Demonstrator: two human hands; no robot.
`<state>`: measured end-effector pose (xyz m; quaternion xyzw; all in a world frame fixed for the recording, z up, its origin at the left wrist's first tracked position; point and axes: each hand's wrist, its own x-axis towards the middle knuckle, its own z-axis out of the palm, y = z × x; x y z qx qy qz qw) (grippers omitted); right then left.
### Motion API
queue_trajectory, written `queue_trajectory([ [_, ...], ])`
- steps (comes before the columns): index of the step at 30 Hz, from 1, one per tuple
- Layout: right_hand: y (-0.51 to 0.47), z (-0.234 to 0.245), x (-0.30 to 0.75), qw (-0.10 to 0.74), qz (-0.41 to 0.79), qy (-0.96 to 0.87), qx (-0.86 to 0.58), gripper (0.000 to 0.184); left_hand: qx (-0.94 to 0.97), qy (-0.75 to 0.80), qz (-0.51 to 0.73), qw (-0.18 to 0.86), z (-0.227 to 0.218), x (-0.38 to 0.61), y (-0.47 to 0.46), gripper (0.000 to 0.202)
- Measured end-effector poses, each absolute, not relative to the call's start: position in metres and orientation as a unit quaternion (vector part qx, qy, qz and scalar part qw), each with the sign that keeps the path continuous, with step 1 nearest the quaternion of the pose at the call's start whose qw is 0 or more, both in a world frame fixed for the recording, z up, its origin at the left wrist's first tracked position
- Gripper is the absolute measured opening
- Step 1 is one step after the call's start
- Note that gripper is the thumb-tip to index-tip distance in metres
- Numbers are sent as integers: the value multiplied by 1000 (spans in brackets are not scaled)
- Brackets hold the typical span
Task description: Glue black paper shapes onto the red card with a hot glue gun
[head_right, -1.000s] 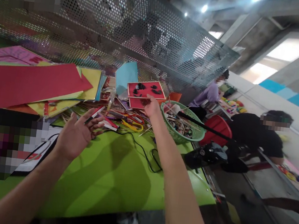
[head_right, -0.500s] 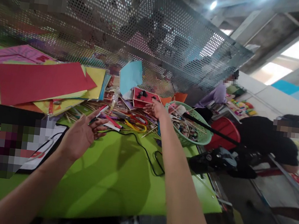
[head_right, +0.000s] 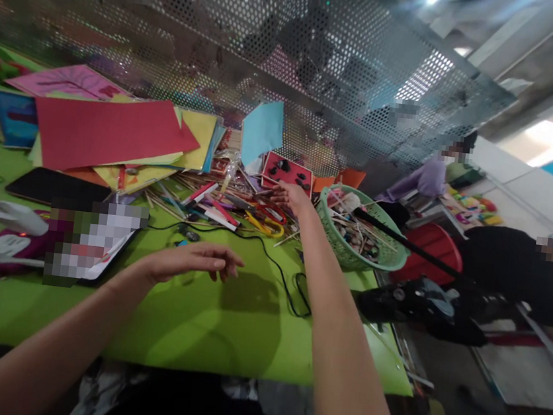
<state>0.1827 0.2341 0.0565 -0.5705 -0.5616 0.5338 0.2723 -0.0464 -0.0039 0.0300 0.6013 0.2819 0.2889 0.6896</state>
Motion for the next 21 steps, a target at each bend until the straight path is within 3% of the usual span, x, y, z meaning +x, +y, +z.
queue_trajectory([
  [9, 184, 61, 163, 222, 384, -715, -541, 7, 703, 182, 114, 678, 26, -30, -9, 42],
  [14, 115, 59, 108, 96, 275, -902, -318, 14, 705, 146, 76, 690, 20, -21, -11, 40],
  [21, 70, 41, 59, 48, 191, -960, -197, 28, 721, 135, 59, 677, 15, -18, -10, 38],
])
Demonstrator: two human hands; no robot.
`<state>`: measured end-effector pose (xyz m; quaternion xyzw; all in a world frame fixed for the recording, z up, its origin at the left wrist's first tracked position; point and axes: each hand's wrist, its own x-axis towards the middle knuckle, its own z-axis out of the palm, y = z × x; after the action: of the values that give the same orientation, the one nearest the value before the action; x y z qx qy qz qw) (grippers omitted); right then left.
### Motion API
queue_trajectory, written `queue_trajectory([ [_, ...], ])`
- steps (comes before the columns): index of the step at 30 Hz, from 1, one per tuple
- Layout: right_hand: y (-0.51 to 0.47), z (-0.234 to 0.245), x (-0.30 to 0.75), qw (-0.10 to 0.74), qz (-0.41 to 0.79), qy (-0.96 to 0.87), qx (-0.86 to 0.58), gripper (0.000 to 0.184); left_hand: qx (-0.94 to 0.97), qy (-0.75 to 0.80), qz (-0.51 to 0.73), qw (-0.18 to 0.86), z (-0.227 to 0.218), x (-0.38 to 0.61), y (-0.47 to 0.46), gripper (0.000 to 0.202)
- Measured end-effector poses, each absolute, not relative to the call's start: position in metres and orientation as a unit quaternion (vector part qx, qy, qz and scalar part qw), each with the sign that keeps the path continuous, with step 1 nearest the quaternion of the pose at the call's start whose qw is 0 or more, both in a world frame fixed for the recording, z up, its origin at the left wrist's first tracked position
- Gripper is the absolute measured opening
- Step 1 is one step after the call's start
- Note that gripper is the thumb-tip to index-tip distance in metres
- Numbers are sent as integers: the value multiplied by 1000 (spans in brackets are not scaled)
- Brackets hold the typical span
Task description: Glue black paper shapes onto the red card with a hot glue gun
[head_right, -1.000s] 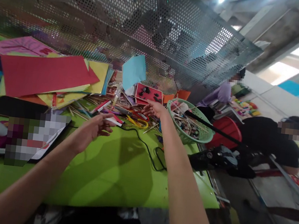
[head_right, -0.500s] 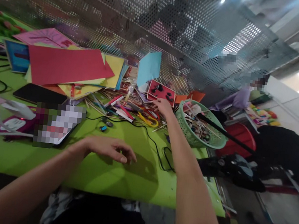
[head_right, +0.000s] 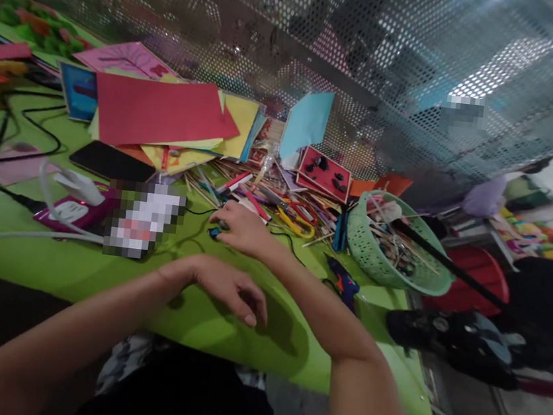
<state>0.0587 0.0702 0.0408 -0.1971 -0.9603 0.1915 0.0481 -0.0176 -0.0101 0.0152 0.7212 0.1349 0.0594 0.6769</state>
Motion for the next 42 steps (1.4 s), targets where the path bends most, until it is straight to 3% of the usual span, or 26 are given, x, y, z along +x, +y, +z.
queue_trajectory([
  [8, 59, 26, 59, 37, 121, -974, -190, 20, 741, 109, 66, 659, 19, -17, -11, 41],
  [18, 50, 22, 81, 39, 104, -970, -216, 22, 737, 103, 61, 666, 15, -18, -11, 45],
  [24, 70, 44, 74, 121, 157, -954, -226, 23, 740, 106, 63, 661, 13, -15, -10, 43],
  [31, 139, 67, -7, 169, 67, -947, -265, 34, 735, 110, 53, 667, 3, -6, -11, 31],
  [37, 186, 55, -64, 108, -93, -948, -286, 33, 706, 138, 33, 694, 1, -4, -13, 29],
  [42, 196, 49, -73, 88, -137, -952, -258, 27, 715, 141, 0, 685, 14, -3, -14, 35],
])
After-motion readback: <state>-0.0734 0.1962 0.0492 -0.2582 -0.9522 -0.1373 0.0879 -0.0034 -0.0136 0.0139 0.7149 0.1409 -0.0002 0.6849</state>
